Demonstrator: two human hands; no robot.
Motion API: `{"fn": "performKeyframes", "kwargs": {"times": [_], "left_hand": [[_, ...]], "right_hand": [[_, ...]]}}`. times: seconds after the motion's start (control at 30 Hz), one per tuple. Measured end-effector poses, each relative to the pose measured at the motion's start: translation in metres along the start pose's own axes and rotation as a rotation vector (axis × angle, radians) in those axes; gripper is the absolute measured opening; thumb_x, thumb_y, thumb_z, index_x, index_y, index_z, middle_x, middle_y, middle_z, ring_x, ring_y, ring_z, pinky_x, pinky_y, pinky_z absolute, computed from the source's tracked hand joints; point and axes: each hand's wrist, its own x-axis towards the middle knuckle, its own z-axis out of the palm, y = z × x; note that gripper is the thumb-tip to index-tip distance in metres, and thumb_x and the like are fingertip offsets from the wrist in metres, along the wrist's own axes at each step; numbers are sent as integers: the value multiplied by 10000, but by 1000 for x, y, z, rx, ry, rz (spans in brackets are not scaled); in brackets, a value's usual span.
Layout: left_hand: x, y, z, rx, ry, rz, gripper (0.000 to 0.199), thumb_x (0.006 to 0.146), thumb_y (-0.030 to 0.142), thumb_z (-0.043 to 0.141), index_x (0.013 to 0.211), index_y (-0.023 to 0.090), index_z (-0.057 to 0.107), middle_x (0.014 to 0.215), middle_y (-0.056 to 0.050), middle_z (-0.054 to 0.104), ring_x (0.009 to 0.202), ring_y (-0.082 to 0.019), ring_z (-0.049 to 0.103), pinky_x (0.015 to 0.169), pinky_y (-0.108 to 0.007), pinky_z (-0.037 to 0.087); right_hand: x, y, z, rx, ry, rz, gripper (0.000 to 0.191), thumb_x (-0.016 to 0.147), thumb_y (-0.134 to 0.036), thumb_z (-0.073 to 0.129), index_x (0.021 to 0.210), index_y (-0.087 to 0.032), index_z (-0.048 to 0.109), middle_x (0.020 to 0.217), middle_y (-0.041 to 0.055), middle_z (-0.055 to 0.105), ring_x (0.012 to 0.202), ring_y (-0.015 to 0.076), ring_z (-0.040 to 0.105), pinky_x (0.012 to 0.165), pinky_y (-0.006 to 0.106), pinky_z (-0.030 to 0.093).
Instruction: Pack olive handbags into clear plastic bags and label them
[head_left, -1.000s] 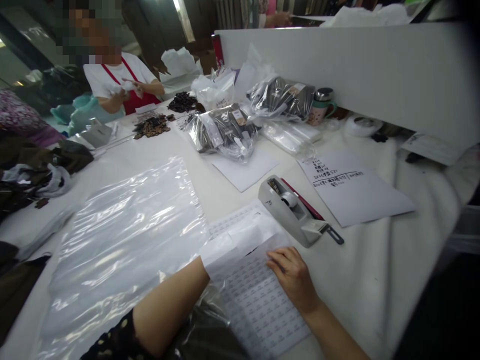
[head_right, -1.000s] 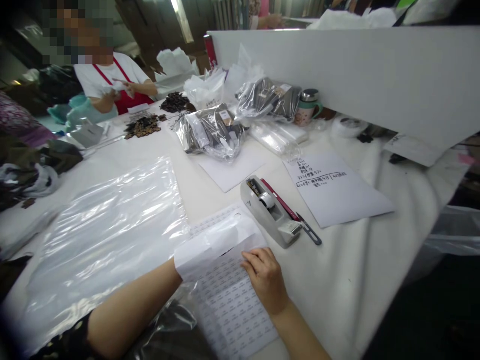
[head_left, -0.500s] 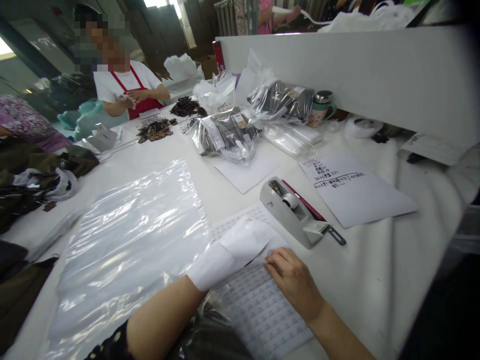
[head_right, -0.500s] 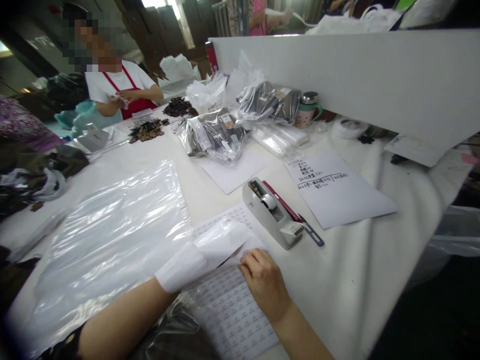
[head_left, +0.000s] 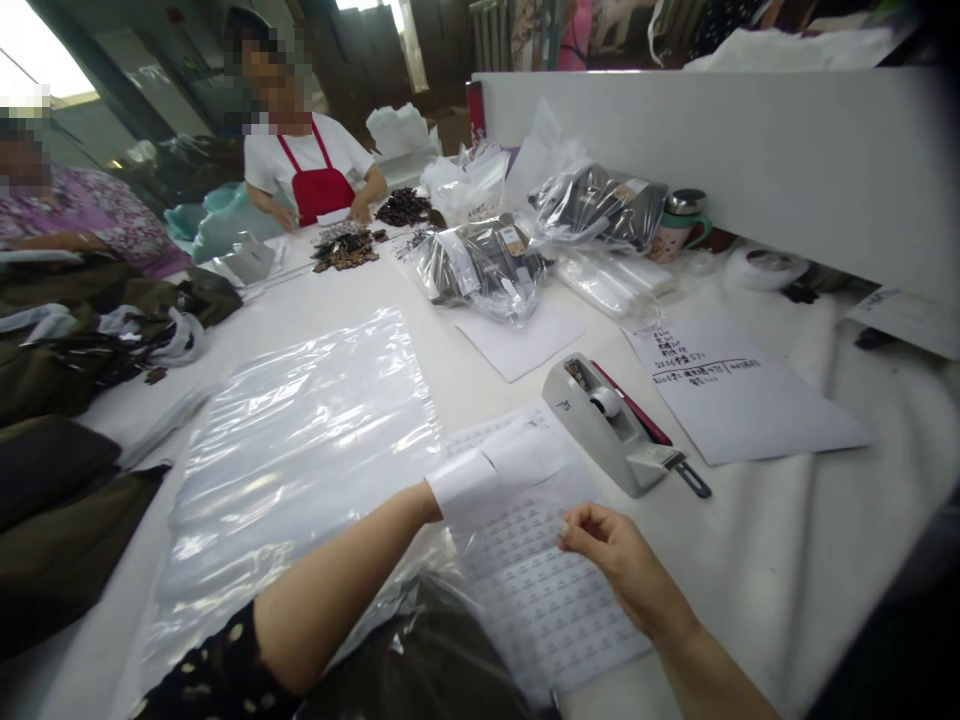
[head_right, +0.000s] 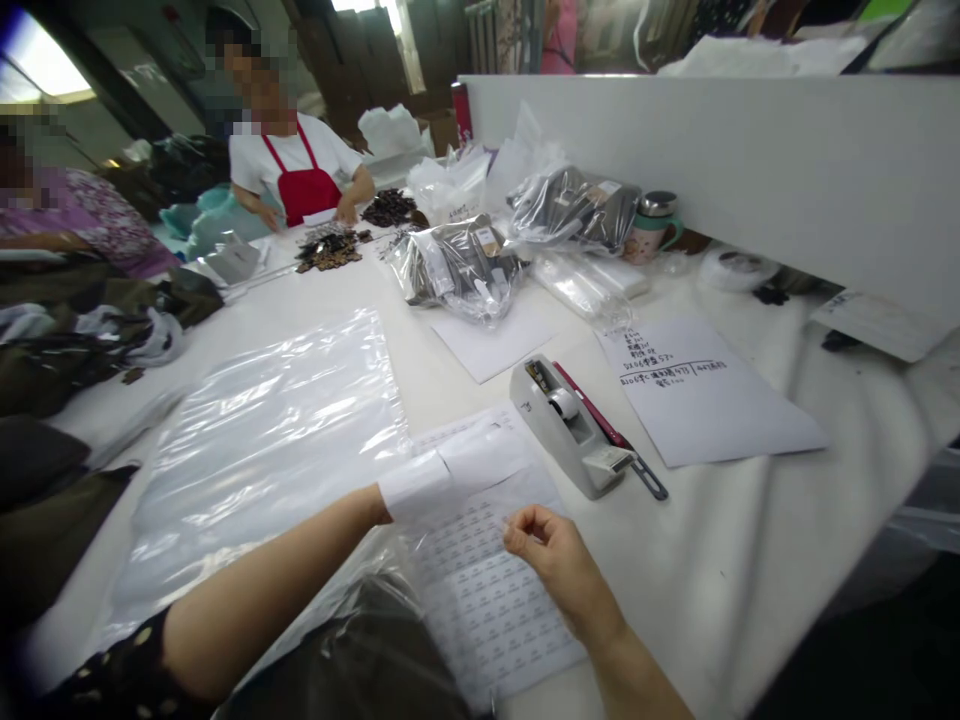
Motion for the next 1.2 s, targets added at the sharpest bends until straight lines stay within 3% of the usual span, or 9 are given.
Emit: {"fn": "performKeyframes", "kwargs": {"times": [0.1,0.23,0.3,0.43,0.6,0.73,0.87,1.03,1.2], "left_hand": [[-28,-3,-40,2,-34,-103,282,825,269,578,1025,71,602,857,-42,646,723,-160,622,656,-298,527],[-111,-8,-102,-1,246,-123,410,789,356,569,1095,83,579,876,-64,664,628,-121,582,593,-248,482],[-169,-12,-117,-16,417,-35,404,790,408,569,1085,133,588,930,-65,665,657,-123,577,587,-241,467],[-286,-31,-101,-26,772,150,316,817,410,560,1008,167,622,927,-61,676,756,-160,604,665,-272,481],[-378,-76,-29,186,1176,147,167,862,276,524,960,196,633,933,-42,656,890,-172,594,805,-300,478],[-399,-103,25,448,1190,235,197,856,178,517,1029,204,608,1037,-54,632,1009,-197,538,900,-354,443],[-398,-112,50,633,1092,214,290,851,209,531,1138,214,574,1181,-56,598,1103,-257,481,947,-441,404],[-395,-117,53,616,1075,223,234,851,269,538,1067,228,616,1164,-21,622,1110,-279,473,949,-477,393],[-398,-126,40,581,1121,272,218,875,229,477,1033,213,627,1123,-21,643,1108,-240,475,963,-433,371]], "right_hand": [[-11,-19,10,305,-115,150,267,723,-402,694,731,-178,548,729,-5,555,702,128,535,706,275,479],[-27,-43,38,290,-264,203,290,721,-420,692,750,-169,550,743,7,560,689,121,528,665,259,480],[-37,-52,57,197,-355,203,294,732,-423,682,749,-168,539,695,-14,539,640,98,504,620,224,457],[-56,-71,107,-60,-621,165,318,766,-462,635,751,-166,522,517,-76,402,447,46,355,437,171,310],[-79,-94,196,-378,-928,125,313,744,-456,624,698,-176,491,525,-86,361,394,35,293,356,171,246],[-92,-91,269,-654,-1044,71,199,768,-349,567,676,-180,517,459,-87,358,356,58,333,345,191,305],[-94,-73,313,-854,-1022,50,110,742,-247,561,671,-164,569,425,-76,390,348,69,358,354,202,323],[-89,-58,329,-992,-982,24,104,712,-200,560,621,-151,572,394,-68,399,334,63,334,336,204,260],[-86,-51,331,-1078,-937,-9,104,709,-188,542,622,-150,586,427,-49,442,356,68,376,350,202,268]]}}
